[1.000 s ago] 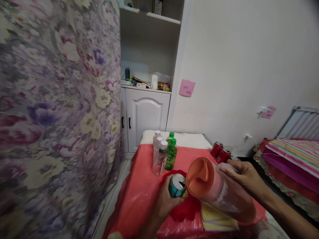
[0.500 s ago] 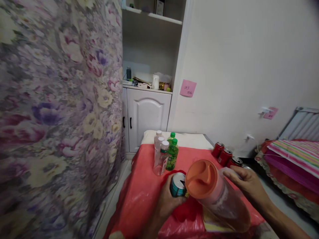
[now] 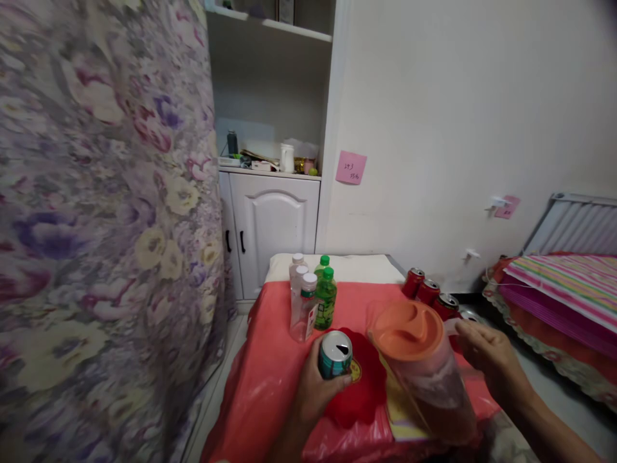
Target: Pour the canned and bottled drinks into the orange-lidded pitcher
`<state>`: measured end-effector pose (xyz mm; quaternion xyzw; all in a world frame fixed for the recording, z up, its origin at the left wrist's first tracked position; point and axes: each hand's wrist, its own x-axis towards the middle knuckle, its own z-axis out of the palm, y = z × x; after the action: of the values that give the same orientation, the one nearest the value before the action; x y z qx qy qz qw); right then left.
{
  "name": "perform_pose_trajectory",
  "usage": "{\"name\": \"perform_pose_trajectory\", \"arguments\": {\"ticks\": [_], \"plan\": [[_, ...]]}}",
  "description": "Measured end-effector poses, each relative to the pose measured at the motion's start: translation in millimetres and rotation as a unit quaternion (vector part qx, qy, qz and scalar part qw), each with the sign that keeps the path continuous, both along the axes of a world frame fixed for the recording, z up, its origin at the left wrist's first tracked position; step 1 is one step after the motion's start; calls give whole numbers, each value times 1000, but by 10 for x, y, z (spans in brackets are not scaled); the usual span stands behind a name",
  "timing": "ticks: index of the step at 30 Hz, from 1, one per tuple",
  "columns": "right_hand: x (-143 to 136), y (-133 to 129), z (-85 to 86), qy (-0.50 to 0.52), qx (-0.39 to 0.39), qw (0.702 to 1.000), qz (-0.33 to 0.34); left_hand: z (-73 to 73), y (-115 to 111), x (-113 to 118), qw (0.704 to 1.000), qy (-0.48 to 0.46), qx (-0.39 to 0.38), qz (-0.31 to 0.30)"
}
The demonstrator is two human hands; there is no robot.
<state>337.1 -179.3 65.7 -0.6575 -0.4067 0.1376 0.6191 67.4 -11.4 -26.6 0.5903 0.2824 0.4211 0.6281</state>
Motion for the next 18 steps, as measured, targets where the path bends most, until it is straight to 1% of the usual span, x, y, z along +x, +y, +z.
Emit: {"name": "perform_pose_trajectory", "arguments": {"ticks": [1, 3, 6, 9, 11, 15, 18], "plan": [[28, -12, -14, 48, 27, 998, -15, 1, 1, 6, 1000, 2, -5, -1], [82, -11, -46, 143, 78, 986, -40, -15, 8, 21, 1000, 8, -9, 2], [154, 64, -127, 201, 133, 968, -68, -94, 34, 45, 1000, 20, -7, 17], [204, 201, -253, 214, 172, 959, -72, -185, 66, 66, 999, 23, -4, 24], [218, 297, -345, 214, 190, 956, -68, -210, 79, 76, 999, 29, -1, 28], [210, 433, -498, 213, 210, 952, -68, -163, 84, 95, 997, 65, -6, 32], [208, 473, -592, 214, 212, 951, -71, -125, 83, 110, 996, 80, -13, 42]]}}
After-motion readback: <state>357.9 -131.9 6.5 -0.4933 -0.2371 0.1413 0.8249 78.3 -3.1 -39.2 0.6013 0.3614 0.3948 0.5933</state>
